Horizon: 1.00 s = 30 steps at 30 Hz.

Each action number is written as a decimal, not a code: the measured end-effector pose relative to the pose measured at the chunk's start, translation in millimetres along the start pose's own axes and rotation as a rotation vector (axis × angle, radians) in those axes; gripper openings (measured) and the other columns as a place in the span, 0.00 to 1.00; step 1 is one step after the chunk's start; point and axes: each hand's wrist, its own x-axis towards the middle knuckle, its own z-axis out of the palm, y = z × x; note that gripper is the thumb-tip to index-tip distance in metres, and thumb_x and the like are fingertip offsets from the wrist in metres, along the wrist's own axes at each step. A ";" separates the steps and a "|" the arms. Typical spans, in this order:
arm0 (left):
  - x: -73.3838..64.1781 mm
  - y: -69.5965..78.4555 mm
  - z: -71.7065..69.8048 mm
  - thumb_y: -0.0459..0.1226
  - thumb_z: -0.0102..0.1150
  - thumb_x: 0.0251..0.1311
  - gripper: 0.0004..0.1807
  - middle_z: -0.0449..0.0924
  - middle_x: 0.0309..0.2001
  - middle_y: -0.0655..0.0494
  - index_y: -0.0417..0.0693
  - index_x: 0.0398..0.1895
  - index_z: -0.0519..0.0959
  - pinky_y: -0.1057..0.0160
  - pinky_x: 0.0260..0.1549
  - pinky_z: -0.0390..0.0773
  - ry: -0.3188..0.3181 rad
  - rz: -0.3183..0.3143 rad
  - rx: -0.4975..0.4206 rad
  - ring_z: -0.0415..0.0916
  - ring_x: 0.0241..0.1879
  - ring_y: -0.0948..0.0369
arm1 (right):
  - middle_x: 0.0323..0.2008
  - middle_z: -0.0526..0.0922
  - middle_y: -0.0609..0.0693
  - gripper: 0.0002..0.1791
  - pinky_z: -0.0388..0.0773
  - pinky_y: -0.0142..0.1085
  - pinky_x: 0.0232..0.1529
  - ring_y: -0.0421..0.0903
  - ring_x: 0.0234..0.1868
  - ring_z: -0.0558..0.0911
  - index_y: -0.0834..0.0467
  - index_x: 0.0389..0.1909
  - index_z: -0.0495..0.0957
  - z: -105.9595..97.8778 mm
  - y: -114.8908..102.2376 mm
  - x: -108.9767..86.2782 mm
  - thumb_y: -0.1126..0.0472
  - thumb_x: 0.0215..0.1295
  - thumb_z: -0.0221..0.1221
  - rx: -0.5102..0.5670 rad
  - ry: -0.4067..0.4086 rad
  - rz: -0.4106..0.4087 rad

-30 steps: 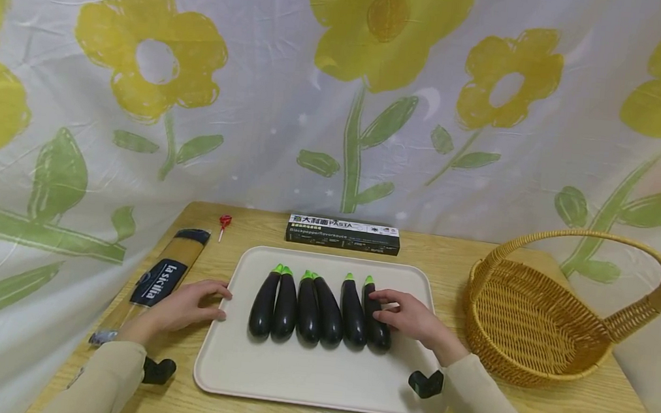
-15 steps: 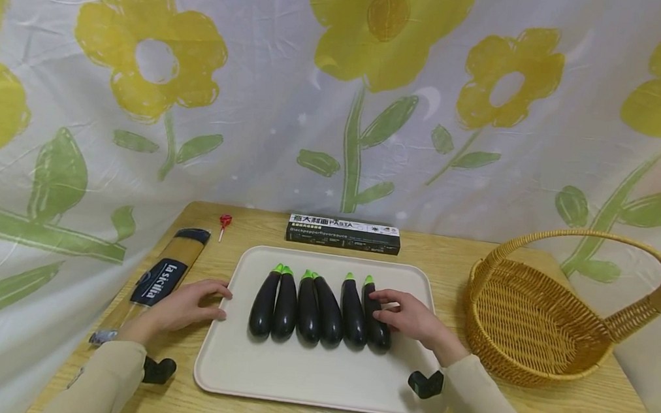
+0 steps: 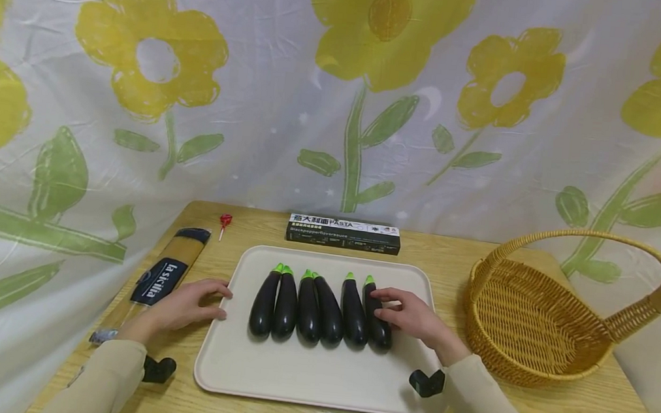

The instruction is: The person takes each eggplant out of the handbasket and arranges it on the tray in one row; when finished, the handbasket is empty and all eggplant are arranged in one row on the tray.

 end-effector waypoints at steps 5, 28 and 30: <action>0.1 1.7 -1.1 0.47 0.67 0.59 0.20 0.69 0.65 0.38 0.50 0.52 0.79 0.38 0.65 0.61 -0.002 -0.002 -0.006 0.62 0.66 0.39 | 0.59 0.71 0.70 0.22 0.84 0.44 0.44 0.58 0.53 0.80 0.66 0.61 0.73 -2.1 0.9 0.2 0.64 0.67 0.60 0.011 0.002 -0.009; 6.1 -0.3 -6.6 0.50 0.65 0.61 0.25 0.71 0.64 0.42 0.49 0.57 0.77 0.39 0.64 0.63 -0.028 -0.038 0.007 0.64 0.66 0.41 | 0.60 0.73 0.66 0.21 0.83 0.47 0.47 0.54 0.52 0.80 0.68 0.61 0.71 -16.3 -0.7 3.3 0.65 0.70 0.56 -0.017 0.096 0.038; 7.1 0.3 -8.6 0.49 0.64 0.62 0.25 0.71 0.64 0.42 0.48 0.58 0.76 0.39 0.65 0.63 -0.030 -0.041 0.007 0.64 0.66 0.41 | 0.60 0.73 0.66 0.22 0.83 0.46 0.47 0.54 0.53 0.79 0.68 0.61 0.71 -18.0 -0.5 4.3 0.64 0.70 0.56 -0.022 0.097 0.037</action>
